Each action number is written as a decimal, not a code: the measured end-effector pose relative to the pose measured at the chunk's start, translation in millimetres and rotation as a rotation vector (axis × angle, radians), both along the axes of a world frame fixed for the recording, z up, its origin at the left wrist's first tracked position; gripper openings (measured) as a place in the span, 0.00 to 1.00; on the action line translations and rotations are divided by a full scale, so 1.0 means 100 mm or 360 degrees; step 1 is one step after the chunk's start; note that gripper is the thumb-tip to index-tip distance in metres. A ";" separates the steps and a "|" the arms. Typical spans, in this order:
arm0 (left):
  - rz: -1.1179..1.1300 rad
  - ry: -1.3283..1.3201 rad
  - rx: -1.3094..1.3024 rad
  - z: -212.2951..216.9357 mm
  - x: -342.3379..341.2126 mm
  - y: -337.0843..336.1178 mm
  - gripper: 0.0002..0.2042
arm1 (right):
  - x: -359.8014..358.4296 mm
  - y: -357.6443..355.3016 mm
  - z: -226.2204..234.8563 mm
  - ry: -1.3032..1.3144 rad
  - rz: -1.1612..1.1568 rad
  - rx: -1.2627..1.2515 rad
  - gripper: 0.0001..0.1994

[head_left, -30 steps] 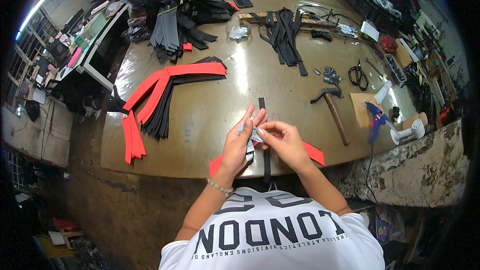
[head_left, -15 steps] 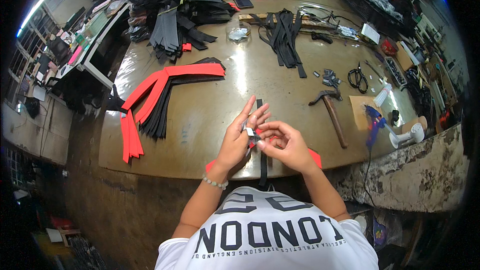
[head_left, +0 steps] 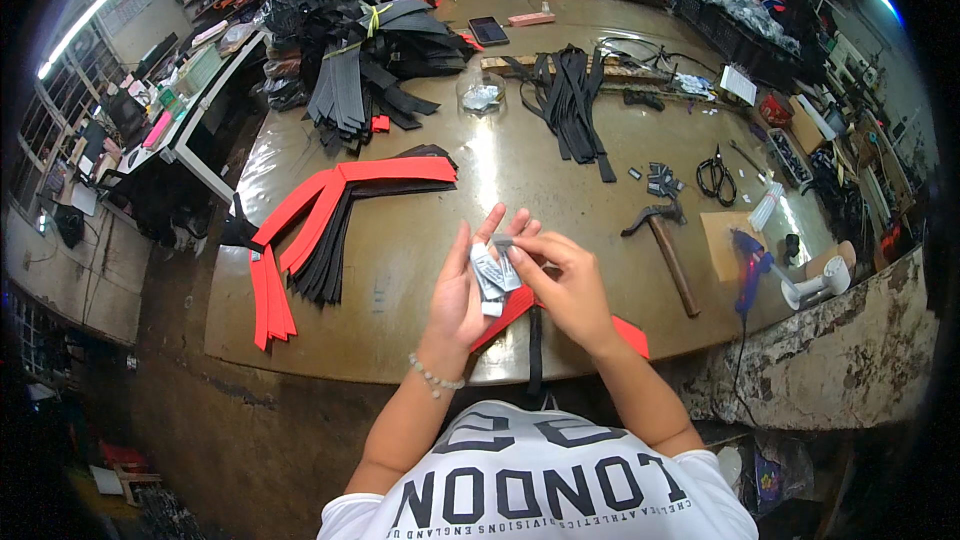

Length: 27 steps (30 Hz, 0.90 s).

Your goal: The person repeatedly assembles straps by applying hot glue to red and black fabric strips, attaching small metal buckles, and pressing them together. The person uses a hot glue gun and handles multiple straps one at a time on a cluttered workbench.

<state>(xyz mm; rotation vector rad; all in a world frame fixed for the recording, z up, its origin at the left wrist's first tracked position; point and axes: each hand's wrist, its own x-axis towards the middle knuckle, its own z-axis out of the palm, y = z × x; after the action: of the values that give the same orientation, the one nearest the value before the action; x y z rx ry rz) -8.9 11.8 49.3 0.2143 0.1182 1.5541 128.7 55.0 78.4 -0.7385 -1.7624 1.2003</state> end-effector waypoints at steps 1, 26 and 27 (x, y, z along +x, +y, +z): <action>-0.0013 -0.0076 -0.0002 -0.02 0.00 0.02 0.25 | -0.05 0.03 0.04 -0.0128 0.0006 0.0094 0.13; 0.0002 -0.0437 0.0332 -0.01 0.18 0.16 0.16 | 0.03 -0.32 0.09 -0.0160 -0.0156 0.0100 0.09; -0.0060 -0.0569 0.0374 0.00 0.19 0.16 0.17 | 0.03 -0.31 0.09 -0.0140 -0.0187 0.0133 0.08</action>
<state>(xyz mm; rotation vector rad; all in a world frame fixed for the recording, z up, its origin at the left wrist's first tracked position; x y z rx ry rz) 10.6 27.4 48.9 0.1195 -0.3487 1.5435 131.7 24.1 87.0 -0.8441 -1.8031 1.0238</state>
